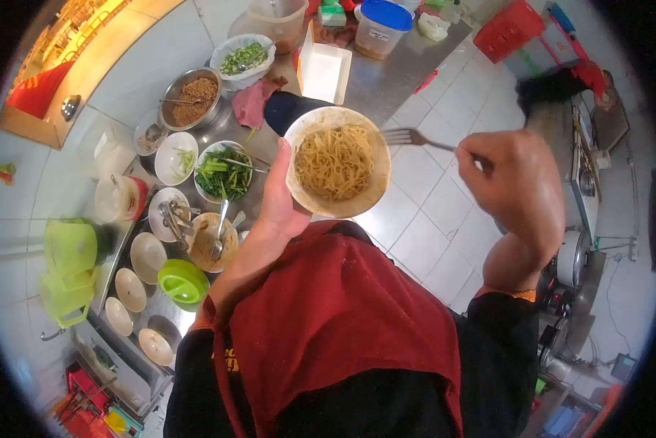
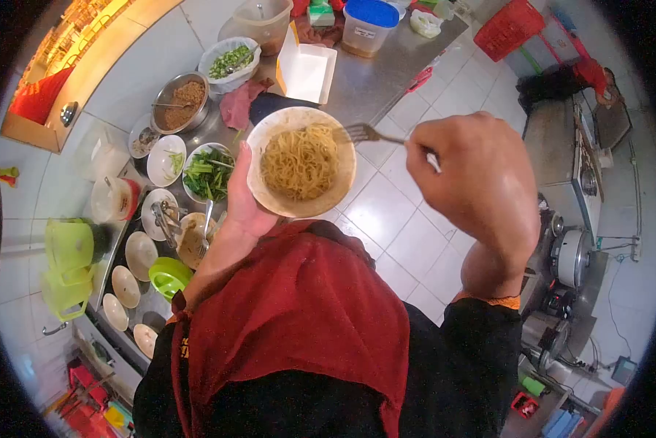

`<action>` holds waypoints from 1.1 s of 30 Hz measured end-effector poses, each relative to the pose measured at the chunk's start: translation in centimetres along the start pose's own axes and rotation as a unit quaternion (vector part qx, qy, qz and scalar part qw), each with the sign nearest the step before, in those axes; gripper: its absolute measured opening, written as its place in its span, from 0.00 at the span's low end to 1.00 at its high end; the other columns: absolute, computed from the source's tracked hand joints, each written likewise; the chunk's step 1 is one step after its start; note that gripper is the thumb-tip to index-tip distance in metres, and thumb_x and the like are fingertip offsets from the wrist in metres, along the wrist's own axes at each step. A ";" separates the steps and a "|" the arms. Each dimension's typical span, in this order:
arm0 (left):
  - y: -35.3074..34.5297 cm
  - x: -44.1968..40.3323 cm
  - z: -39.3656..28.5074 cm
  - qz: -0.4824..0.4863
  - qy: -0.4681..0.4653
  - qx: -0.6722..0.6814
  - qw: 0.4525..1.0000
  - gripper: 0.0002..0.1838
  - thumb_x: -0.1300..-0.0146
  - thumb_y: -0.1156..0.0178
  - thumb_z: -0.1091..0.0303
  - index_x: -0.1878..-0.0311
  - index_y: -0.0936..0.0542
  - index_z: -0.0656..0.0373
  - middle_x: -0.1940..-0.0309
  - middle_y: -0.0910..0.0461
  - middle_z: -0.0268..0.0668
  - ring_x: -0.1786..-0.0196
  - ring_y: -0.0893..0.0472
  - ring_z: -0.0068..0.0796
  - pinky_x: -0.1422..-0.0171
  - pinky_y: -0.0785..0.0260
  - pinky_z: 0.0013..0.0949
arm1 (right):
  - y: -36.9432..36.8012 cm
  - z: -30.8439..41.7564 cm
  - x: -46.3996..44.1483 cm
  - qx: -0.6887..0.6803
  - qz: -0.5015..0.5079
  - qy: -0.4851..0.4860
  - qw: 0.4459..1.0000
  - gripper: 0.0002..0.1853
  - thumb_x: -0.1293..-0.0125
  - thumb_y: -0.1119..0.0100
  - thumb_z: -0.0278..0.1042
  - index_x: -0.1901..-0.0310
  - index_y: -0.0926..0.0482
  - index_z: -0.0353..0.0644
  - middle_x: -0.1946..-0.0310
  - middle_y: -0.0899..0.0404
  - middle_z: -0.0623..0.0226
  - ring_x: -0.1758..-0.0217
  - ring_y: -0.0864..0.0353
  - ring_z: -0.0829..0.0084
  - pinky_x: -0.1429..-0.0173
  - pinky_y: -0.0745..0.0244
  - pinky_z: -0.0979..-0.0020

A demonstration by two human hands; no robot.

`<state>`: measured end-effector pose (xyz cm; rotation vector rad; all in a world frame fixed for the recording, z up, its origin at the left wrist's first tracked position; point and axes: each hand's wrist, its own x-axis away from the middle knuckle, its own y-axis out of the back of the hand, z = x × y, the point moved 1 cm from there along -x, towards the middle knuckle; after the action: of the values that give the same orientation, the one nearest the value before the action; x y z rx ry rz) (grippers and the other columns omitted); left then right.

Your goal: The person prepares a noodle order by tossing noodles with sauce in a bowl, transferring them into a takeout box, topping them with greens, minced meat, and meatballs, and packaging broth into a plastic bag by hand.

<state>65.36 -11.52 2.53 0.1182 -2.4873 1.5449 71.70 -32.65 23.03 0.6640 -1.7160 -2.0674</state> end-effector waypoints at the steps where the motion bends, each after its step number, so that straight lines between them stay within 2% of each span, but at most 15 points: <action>1: -0.1 -0.2 -0.2 0.002 0.002 -0.001 1.000 0.35 0.27 0.62 0.39 0.30 0.38 0.59 0.33 0.33 0.45 0.32 0.32 0.44 0.26 0.42 0.49 | -0.8 0.0 -0.4 0.049 0.018 0.040 0.998 0.09 0.45 0.41 0.35 0.74 0.18 0.38 0.79 0.23 0.51 0.76 0.22 0.51 0.68 0.28 0.57; 2: -0.3 -0.3 -0.4 0.010 -0.007 -0.003 1.000 0.35 0.27 0.62 0.40 0.30 0.37 0.59 0.34 0.32 0.45 0.32 0.31 0.43 0.27 0.41 0.48 | -1.9 -0.1 -0.9 0.098 0.036 0.079 0.991 0.09 0.46 0.41 0.34 0.75 0.19 0.37 0.80 0.23 0.51 0.75 0.22 0.51 0.68 0.28 0.57; 4: -0.5 -0.4 -0.9 0.017 -0.009 -0.005 1.000 0.35 0.27 0.62 0.40 0.30 0.37 0.60 0.34 0.32 0.44 0.32 0.31 0.43 0.27 0.40 0.48 | -7.3 -1.1 -4.0 0.004 0.178 0.134 0.975 0.09 0.43 0.40 0.34 0.73 0.18 0.37 0.78 0.20 0.54 0.76 0.20 0.61 0.67 0.27 0.63; 6: -0.4 -0.6 -1.3 -0.006 -0.007 -0.076 0.997 0.34 0.26 0.61 0.40 0.31 0.37 0.60 0.35 0.30 0.43 0.33 0.29 0.40 0.29 0.37 0.44 | -12.5 -3.9 -6.0 -0.330 0.265 0.112 0.899 0.09 0.40 0.38 0.33 0.71 0.16 0.37 0.79 0.19 0.61 0.75 0.21 0.75 0.66 0.26 0.70; 9: 0.6 -0.4 -2.1 -0.006 0.001 -0.024 1.000 0.34 0.26 0.60 0.40 0.31 0.37 0.61 0.36 0.30 0.43 0.34 0.29 0.40 0.30 0.36 0.44 | -13.6 -5.2 -5.9 -0.423 0.160 0.137 0.881 0.08 0.37 0.39 0.29 0.70 0.17 0.33 0.80 0.20 0.69 0.75 0.27 0.82 0.70 0.32 0.73; 12: 1.1 -0.2 -2.9 -0.001 0.017 -0.001 1.000 0.34 0.26 0.60 0.40 0.31 0.37 0.61 0.36 0.30 0.43 0.34 0.29 0.40 0.29 0.37 0.44 | -9.9 -4.9 -5.9 -0.476 0.130 0.096 0.865 0.08 0.37 0.37 0.29 0.70 0.17 0.32 0.79 0.19 0.69 0.75 0.25 0.81 0.66 0.27 0.74; 16: 1.5 -0.9 -3.3 0.033 0.021 0.016 0.999 0.34 0.26 0.61 0.41 0.30 0.37 0.59 0.34 0.31 0.44 0.33 0.30 0.42 0.28 0.38 0.46 | -5.3 -3.4 -5.3 -0.409 0.102 0.057 0.905 0.08 0.38 0.38 0.31 0.68 0.16 0.35 0.78 0.18 0.64 0.77 0.23 0.76 0.68 0.27 0.71; 18: 0.8 -0.9 -3.7 0.017 0.029 0.010 0.999 0.34 0.26 0.62 0.41 0.30 0.38 0.59 0.34 0.31 0.44 0.33 0.30 0.42 0.28 0.39 0.47 | -3.2 -0.8 -4.7 0.017 0.065 0.028 0.997 0.07 0.41 0.38 0.33 0.69 0.16 0.39 0.77 0.18 0.60 0.77 0.21 0.64 0.69 0.26 0.66; 21: 1.5 -2.2 -3.4 0.024 0.069 0.015 0.997 0.34 0.26 0.62 0.41 0.31 0.36 0.60 0.36 0.30 0.44 0.34 0.29 0.41 0.30 0.36 0.46 | -2.2 0.4 -3.9 0.044 0.005 0.033 0.998 0.08 0.43 0.40 0.35 0.71 0.17 0.41 0.79 0.22 0.57 0.76 0.24 0.55 0.69 0.28 0.60; 24: 1.1 -3.5 -3.1 0.034 0.079 0.018 0.996 0.34 0.26 0.61 0.41 0.32 0.36 0.60 0.36 0.29 0.44 0.35 0.28 0.40 0.30 0.36 0.45 | -3.8 -0.1 -4.9 0.056 0.058 0.058 0.995 0.08 0.43 0.42 0.33 0.74 0.18 0.39 0.81 0.23 0.56 0.77 0.23 0.55 0.69 0.29 0.60; 26: 0.9 -4.7 -2.6 0.030 0.086 0.020 0.996 0.34 0.26 0.61 0.41 0.32 0.36 0.60 0.36 0.29 0.43 0.35 0.28 0.40 0.30 0.36 0.45 | -9.0 -2.6 -6.7 0.002 0.077 0.128 0.989 0.11 0.41 0.44 0.35 0.76 0.19 0.38 0.81 0.23 0.56 0.77 0.24 0.55 0.67 0.28 0.62; 28: 1.2 -6.4 -1.9 -0.004 0.092 0.010 0.996 0.34 0.26 0.62 0.41 0.30 0.37 0.60 0.34 0.31 0.44 0.33 0.30 0.42 0.28 0.39 0.46 | -12.6 -5.1 -9.6 -0.201 0.260 0.055 0.943 0.11 0.40 0.42 0.35 0.74 0.17 0.37 0.79 0.19 0.60 0.75 0.22 0.64 0.63 0.26 0.68; 29: 1.3 -7.2 -1.7 -0.006 0.088 0.010 0.996 0.34 0.26 0.62 0.41 0.30 0.37 0.60 0.34 0.31 0.44 0.33 0.30 0.42 0.28 0.39 0.46 | -14.4 -6.7 -9.8 -0.201 0.261 0.060 0.942 0.11 0.40 0.42 0.35 0.74 0.17 0.37 0.79 0.19 0.60 0.75 0.22 0.64 0.63 0.26 0.68; 31: 1.4 -9.1 -1.4 -0.032 0.069 -0.004 0.997 0.34 0.26 0.62 0.42 0.30 0.37 0.60 0.34 0.31 0.44 0.33 0.30 0.42 0.28 0.38 0.46 | -17.1 -10.4 -11.4 -0.399 0.244 0.031 0.884 0.10 0.39 0.39 0.33 0.72 0.16 0.35 0.78 0.17 0.63 0.74 0.22 0.74 0.62 0.26 0.72; 33: 1.6 -11.5 -1.0 -0.042 0.043 0.004 0.998 0.34 0.26 0.62 0.42 0.30 0.37 0.60 0.34 0.31 0.44 0.33 0.30 0.42 0.28 0.38 0.46 | -18.4 -13.2 -13.3 -0.423 0.236 0.048 0.874 0.08 0.40 0.38 0.31 0.69 0.15 0.34 0.77 0.16 0.66 0.73 0.22 0.80 0.62 0.26 0.74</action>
<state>76.42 -10.40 -1.02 0.1512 -2.3796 1.4941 90.44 -32.42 4.59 0.0460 -0.6606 -2.0719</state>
